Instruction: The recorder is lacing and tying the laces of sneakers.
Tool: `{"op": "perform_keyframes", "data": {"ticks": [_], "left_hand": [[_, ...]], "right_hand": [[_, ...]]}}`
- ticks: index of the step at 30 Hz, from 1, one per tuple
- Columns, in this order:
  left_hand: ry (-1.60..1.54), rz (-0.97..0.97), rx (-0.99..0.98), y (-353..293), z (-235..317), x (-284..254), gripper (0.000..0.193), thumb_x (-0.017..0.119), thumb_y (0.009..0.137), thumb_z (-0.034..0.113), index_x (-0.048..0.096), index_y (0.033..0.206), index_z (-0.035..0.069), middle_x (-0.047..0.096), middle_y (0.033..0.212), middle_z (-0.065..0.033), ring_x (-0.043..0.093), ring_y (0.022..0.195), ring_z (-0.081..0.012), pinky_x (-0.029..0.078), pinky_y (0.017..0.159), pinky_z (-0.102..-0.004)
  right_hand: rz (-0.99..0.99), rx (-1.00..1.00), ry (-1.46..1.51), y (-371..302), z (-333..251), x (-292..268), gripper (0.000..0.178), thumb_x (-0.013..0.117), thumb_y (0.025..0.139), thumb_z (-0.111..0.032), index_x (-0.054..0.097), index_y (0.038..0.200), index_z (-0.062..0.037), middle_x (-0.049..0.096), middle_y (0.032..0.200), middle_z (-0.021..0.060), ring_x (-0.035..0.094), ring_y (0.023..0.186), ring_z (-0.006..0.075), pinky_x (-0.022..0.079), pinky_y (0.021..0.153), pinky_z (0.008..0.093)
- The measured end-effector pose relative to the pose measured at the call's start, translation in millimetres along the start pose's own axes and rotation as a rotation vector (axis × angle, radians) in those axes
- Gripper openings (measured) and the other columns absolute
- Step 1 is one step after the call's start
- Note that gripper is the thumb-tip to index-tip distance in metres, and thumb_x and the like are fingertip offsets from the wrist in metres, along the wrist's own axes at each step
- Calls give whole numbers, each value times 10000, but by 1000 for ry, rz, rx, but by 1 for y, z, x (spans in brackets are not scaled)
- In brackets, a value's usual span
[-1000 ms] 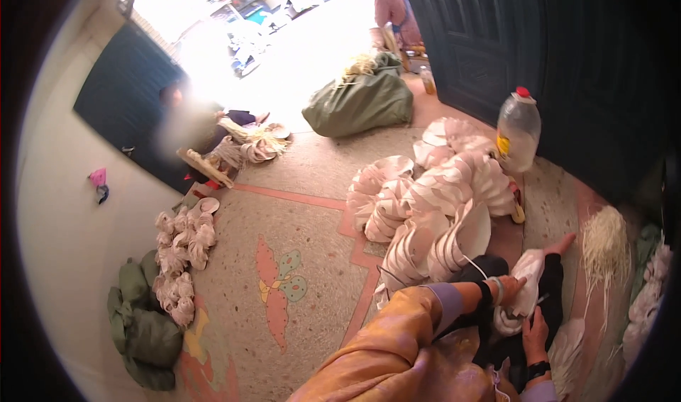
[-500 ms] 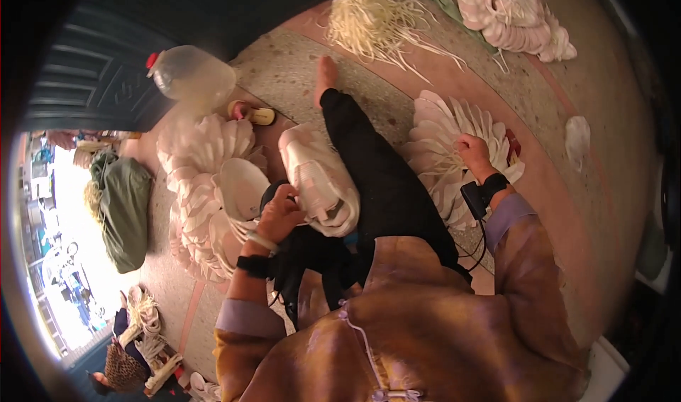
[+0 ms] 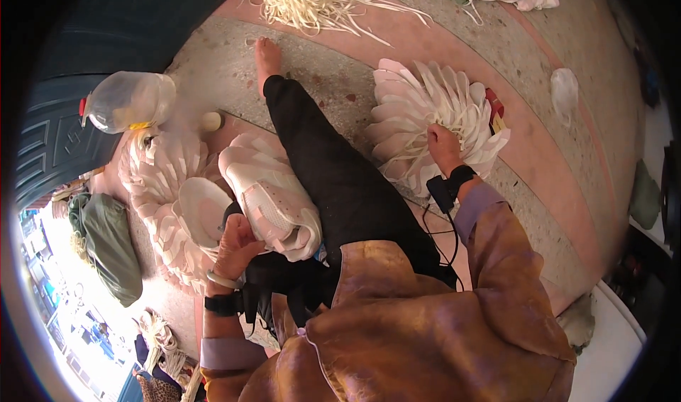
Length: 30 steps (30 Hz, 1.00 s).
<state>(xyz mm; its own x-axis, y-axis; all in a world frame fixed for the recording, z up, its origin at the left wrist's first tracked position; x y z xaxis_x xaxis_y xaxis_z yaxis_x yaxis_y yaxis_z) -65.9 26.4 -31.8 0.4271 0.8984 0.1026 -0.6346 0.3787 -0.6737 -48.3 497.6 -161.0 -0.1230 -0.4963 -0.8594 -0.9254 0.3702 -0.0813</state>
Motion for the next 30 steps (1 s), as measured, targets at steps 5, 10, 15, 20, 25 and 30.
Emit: {"op": "perform_keyframes", "data": {"ticks": [5,10,15,20,25,30], "left_hand": [[52,2,-47,1,10,5,380,579,687,-118,365,919,93,561,880,-42,564,817,-118,488,702,-250],[33,-6,-47,1,8,5,362,589,683,-109,366,884,94,562,860,-38,573,788,-107,500,657,-233],[35,-1,-35,3,9,6,362,595,681,-106,363,870,97,556,830,-29,571,742,-100,502,629,-227],[66,17,-22,1,6,4,361,602,682,-89,361,871,103,559,792,-28,574,724,-100,498,599,-229],[1243,186,353,-17,54,16,321,624,673,-48,468,926,71,546,699,-40,560,635,-91,455,535,-238],[439,7,303,-40,108,96,572,595,675,-73,442,1206,74,578,836,-47,573,719,-90,461,644,-225]], "right_hand": [[-100,-32,-125,-15,-14,16,112,543,753,-184,527,780,-77,568,752,132,564,746,345,445,625,436],[-135,-98,-168,-35,-47,10,208,558,735,-220,504,863,-65,559,789,137,562,790,345,442,679,451],[3,226,-164,-35,-13,3,254,592,731,-204,482,918,-74,586,824,152,571,800,348,439,670,444],[-32,252,-84,-32,-17,8,230,579,733,-174,499,936,-102,594,752,154,583,720,346,448,642,434],[46,81,525,-34,-86,-24,146,541,747,-99,558,891,-77,590,686,146,582,627,322,458,560,380],[-408,-423,865,-82,-248,-113,125,547,757,-76,567,881,-76,581,676,147,588,610,321,456,538,382]]}}
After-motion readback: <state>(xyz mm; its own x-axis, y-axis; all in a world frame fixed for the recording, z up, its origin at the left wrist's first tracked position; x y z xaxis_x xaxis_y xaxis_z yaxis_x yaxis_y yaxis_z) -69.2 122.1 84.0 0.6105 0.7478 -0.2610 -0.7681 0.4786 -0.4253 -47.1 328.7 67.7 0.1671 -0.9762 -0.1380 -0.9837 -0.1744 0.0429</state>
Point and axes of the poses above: each hand's wrist, its own y-axis towards the middle knuckle, its own x-axis out of the palm, z = x × y, the point moved 7 cm from there along y, towards the middle knuckle
